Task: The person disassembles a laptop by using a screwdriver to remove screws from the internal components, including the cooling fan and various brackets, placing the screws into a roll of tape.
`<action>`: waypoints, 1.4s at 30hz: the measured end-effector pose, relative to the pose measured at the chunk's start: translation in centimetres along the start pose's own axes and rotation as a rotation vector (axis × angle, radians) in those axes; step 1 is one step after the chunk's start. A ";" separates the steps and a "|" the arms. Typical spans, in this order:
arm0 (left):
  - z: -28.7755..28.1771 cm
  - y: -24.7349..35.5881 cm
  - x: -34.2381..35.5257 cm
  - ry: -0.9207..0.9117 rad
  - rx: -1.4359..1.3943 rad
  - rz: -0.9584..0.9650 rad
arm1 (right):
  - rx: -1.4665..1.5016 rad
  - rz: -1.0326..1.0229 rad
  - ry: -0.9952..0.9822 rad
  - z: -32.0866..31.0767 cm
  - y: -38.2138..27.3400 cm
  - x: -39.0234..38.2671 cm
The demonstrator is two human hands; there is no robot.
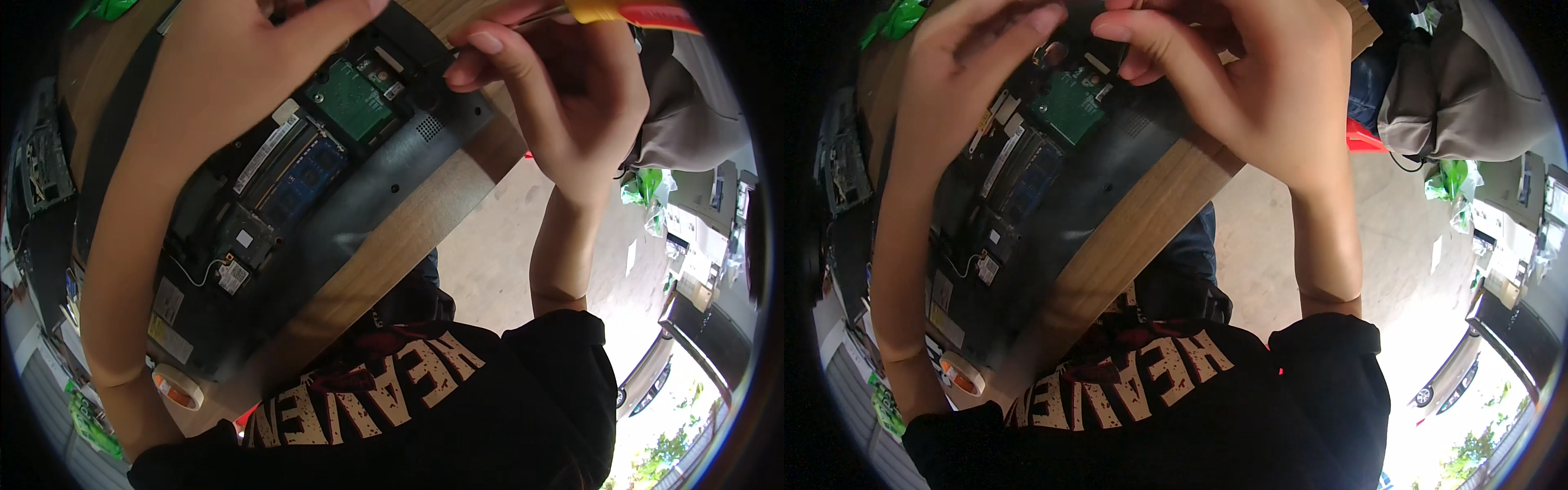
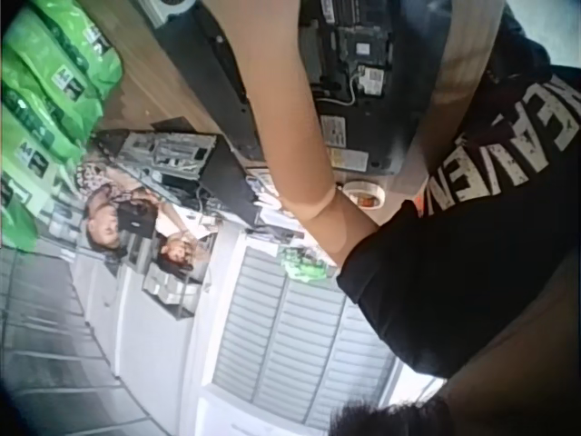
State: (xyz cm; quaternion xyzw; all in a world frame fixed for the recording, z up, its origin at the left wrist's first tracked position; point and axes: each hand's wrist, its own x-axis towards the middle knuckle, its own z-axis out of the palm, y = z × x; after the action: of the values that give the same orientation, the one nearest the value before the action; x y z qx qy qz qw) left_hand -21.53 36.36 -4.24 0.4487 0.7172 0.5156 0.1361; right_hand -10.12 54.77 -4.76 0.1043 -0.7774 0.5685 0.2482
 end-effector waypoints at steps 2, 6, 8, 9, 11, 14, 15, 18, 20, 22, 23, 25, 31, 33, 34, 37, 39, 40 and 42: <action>-0.5 0.6 0.2 0.066 -0.191 -0.056 | -0.141 0.036 -0.025 0.4 -1.7 0.4; 1.2 4.0 0.7 0.208 0.187 0.123 | -0.201 0.058 -0.004 0.7 -1.6 0.4; 1.3 4.3 0.6 0.178 0.203 0.196 | -0.453 -0.073 0.088 1.2 -1.6 1.0; 1.3 4.0 0.8 0.156 0.190 0.213 | -0.450 -0.058 0.020 0.0 -1.1 0.5; 1.4 3.9 0.6 0.134 0.181 0.251 | -0.443 -0.054 -0.052 -1.1 -0.3 -0.2; 1.2 3.6 0.2 0.134 0.185 0.257 | -0.648 -0.132 -0.034 0.2 -1.4 0.5; 1.2 3.6 0.0 0.126 0.171 0.261 | -0.656 -0.136 -0.034 0.9 -1.5 0.5; 0.8 3.4 -0.1 0.108 0.149 0.270 | -0.353 0.055 0.059 1.8 -1.9 0.5; 0.7 3.3 -0.3 0.094 0.151 0.259 | -0.259 0.279 0.098 1.6 -2.4 1.4; 0.4 3.4 -0.5 0.081 0.132 0.260 | -0.180 0.508 0.141 1.6 -2.3 1.5; 0.3 3.3 -0.5 0.073 0.127 0.259 | -0.236 0.271 0.102 1.8 -1.7 0.9; 0.1 3.4 -0.7 0.063 0.118 0.255 | -0.284 0.035 0.056 2.3 -1.4 0.7; -0.5 3.4 -1.0 0.039 0.095 0.239 | -0.177 0.018 0.035 2.0 -0.5 0.9; -0.5 3.3 -1.0 0.033 0.090 0.235 | -0.147 0.030 0.036 2.2 -0.6 1.0; -0.6 3.3 -1.0 0.031 0.088 0.234 | -0.147 0.032 0.035 2.3 -0.8 1.0; -0.7 3.3 -1.1 0.022 0.078 0.232 | -0.280 -0.009 0.052 2.7 -1.3 0.9; -0.7 3.4 -1.1 0.015 0.074 0.233 | -0.251 0.000 0.063 2.8 -1.3 0.9; -0.8 3.4 -1.2 0.015 0.074 0.232 | -0.251 0.000 0.062 2.8 -1.4 0.9; -0.8 3.4 -1.2 0.009 0.072 0.228 | -0.198 0.035 0.030 2.7 -1.4 1.0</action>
State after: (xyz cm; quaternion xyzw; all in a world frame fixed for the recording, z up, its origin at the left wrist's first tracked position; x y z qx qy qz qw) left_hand -19.62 35.13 -1.27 0.5297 0.6800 0.5037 0.0569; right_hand -11.12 51.92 -3.71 0.0571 -0.8277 0.4947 0.2588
